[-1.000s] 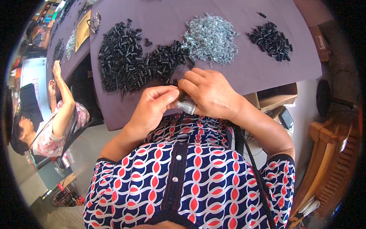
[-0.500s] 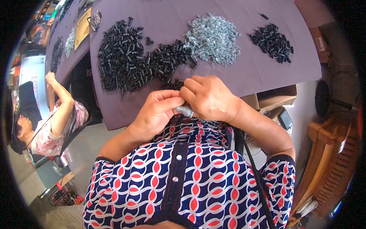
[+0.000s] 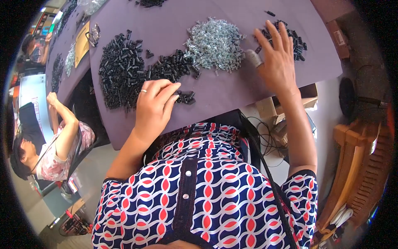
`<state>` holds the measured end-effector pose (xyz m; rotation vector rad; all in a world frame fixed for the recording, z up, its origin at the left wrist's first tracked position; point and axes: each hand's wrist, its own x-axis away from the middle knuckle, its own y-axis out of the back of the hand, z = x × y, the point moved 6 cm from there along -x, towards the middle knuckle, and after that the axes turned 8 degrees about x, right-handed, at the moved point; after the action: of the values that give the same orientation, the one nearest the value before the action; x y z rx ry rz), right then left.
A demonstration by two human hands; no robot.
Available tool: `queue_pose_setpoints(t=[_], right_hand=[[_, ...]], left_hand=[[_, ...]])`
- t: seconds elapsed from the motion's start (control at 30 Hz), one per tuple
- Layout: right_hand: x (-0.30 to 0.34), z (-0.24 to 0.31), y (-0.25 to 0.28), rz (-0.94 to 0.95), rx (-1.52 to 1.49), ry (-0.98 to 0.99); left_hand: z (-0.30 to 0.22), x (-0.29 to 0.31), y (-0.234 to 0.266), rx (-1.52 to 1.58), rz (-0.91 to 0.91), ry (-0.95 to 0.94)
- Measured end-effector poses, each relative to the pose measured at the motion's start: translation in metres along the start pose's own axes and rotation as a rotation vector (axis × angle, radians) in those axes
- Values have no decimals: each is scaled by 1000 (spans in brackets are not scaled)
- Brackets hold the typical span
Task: Manually assembling small black plastic parts and silver screws on a workshop table.
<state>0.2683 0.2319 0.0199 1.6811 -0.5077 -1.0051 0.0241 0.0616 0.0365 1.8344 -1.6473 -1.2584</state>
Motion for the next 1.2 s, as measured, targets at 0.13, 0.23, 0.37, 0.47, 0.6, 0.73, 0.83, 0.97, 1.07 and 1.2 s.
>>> queue_pose_setpoints(t=[0.13, 0.23, 0.37, 0.47, 0.6, 0.73, 0.83, 0.97, 1.07, 1.2], right_hand=[[0, -33, -18, 33, 28, -121], [-1, -39, -21, 4, -3, -163], [2, 8, 11, -216, -216, 42], [12, 64, 30, -129, -381, 284], [16, 85, 19, 13, -425, 319], [25, 89, 16, 42, -500, 326], [22, 82, 19, -27, -478, 199], [20, 81, 16, 16, -425, 195], [16, 90, 16, 12, -436, 149], [14, 94, 17, 19, -393, 155]], left_hand=[[0, -4, -8, -42, 27, -62], [1, -5, -9, -42, 29, -61], [3, -4, -7, -8, 1, -25], [-1, -4, -3, 89, -72, -5], [3, 8, 1, 423, -76, 234], [11, 17, 1, 626, -24, 380], [12, 23, 3, 676, -46, 410], [11, 25, 1, 701, -51, 448], [11, 25, -2, 776, -80, 497], [14, 27, -4, 810, -31, 507]])
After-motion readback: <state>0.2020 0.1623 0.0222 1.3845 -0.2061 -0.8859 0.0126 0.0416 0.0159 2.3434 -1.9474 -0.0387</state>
